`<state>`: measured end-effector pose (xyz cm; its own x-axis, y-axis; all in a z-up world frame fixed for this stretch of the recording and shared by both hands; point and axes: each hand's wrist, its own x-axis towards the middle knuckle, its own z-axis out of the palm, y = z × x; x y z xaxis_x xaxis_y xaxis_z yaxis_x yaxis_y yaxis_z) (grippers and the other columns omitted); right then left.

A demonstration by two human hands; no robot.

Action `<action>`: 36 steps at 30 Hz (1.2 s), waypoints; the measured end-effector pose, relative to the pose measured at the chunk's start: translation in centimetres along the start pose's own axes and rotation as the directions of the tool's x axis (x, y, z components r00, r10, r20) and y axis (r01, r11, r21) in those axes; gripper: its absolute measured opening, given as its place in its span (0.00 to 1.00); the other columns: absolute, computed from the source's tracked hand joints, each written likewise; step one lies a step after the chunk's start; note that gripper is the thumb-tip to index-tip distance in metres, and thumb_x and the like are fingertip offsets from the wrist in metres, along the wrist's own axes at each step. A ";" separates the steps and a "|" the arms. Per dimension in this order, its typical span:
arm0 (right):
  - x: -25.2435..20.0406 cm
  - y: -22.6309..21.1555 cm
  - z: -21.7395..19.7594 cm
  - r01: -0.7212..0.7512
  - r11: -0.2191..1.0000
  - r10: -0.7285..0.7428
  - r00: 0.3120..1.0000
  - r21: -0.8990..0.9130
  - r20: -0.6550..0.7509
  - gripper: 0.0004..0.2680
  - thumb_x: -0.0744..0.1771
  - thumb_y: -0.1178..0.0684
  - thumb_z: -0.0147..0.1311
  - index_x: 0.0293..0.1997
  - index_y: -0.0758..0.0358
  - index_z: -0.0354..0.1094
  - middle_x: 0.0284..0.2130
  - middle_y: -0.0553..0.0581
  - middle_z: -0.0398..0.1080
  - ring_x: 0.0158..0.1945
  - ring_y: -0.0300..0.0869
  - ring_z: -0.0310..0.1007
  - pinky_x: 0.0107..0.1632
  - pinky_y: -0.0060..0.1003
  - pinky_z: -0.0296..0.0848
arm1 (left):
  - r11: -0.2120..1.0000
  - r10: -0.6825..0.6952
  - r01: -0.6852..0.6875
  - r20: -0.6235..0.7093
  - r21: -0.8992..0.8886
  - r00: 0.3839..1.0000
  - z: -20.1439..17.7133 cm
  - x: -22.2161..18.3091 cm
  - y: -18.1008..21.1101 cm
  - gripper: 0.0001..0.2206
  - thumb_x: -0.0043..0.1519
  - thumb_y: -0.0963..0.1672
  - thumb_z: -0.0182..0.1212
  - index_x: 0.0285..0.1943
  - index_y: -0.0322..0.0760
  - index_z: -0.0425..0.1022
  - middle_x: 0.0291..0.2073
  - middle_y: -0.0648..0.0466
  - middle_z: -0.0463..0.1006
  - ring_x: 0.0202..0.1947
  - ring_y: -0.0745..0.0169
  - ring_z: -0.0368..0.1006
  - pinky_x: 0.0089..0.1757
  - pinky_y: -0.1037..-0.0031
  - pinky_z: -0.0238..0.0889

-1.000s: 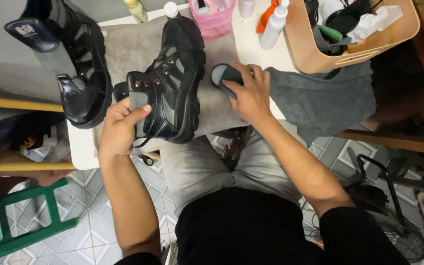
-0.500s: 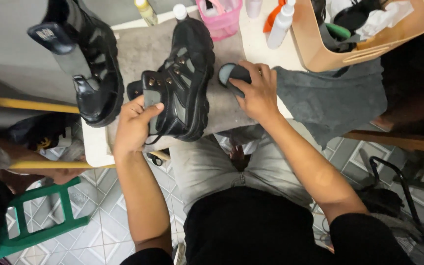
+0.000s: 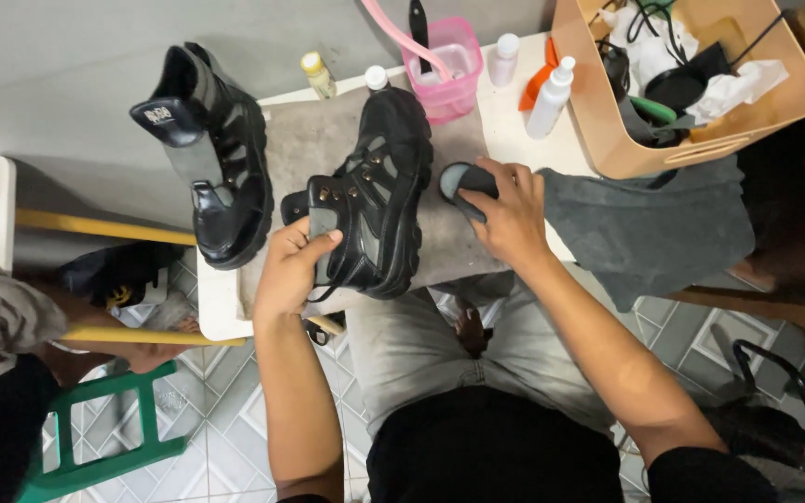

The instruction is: The person is polishing a black boot by applying polish with a sponge and buffing the surface.

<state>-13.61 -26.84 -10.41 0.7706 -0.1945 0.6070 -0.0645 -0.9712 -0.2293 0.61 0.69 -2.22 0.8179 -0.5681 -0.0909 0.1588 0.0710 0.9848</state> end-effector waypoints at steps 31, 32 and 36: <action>0.0 0.1 0.1 0.012 1.000 -0.012 1.000 0.013 -0.010 0.06 0.61 0.55 0.65 0.39 0.51 0.79 0.56 0.55 0.67 0.55 0.51 0.60 0.49 0.44 0.55 | 0.999 0.043 -0.044 0.045 0.024 0.998 1.2 -0.9 1.4 0.03 0.60 0.36 0.61 0.38 0.29 0.80 0.21 0.55 0.75 0.21 0.74 0.68 0.29 0.83 0.65; 0.0 0.2 0.2 0.016 1.000 -0.016 1.000 0.015 -0.008 0.06 0.61 0.55 0.65 0.39 0.51 0.79 0.56 0.55 0.67 0.55 0.51 0.60 0.49 0.44 0.55 | 0.999 0.044 -0.045 0.041 0.022 0.998 1.3 -1.1 1.5 0.03 0.60 0.36 0.61 0.38 0.29 0.80 0.21 0.55 0.75 0.21 0.74 0.68 0.29 0.83 0.65; 0.1 0.2 0.2 0.014 1.000 -0.014 1.000 0.023 -0.011 0.06 0.61 0.54 0.66 0.38 0.51 0.79 0.56 0.55 0.67 0.55 0.51 0.59 0.49 0.43 0.55 | 0.999 0.046 -0.047 0.025 0.022 0.999 1.6 -1.5 2.1 0.03 0.60 0.36 0.61 0.39 0.28 0.80 0.22 0.54 0.76 0.22 0.73 0.69 0.30 0.82 0.67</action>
<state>-13.38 -27.07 -10.54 0.7641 -0.1825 0.6188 -0.0390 -0.9705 -0.2381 -1.13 0.38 0.26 0.8102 -0.5846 -0.0418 0.1083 0.0792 0.9910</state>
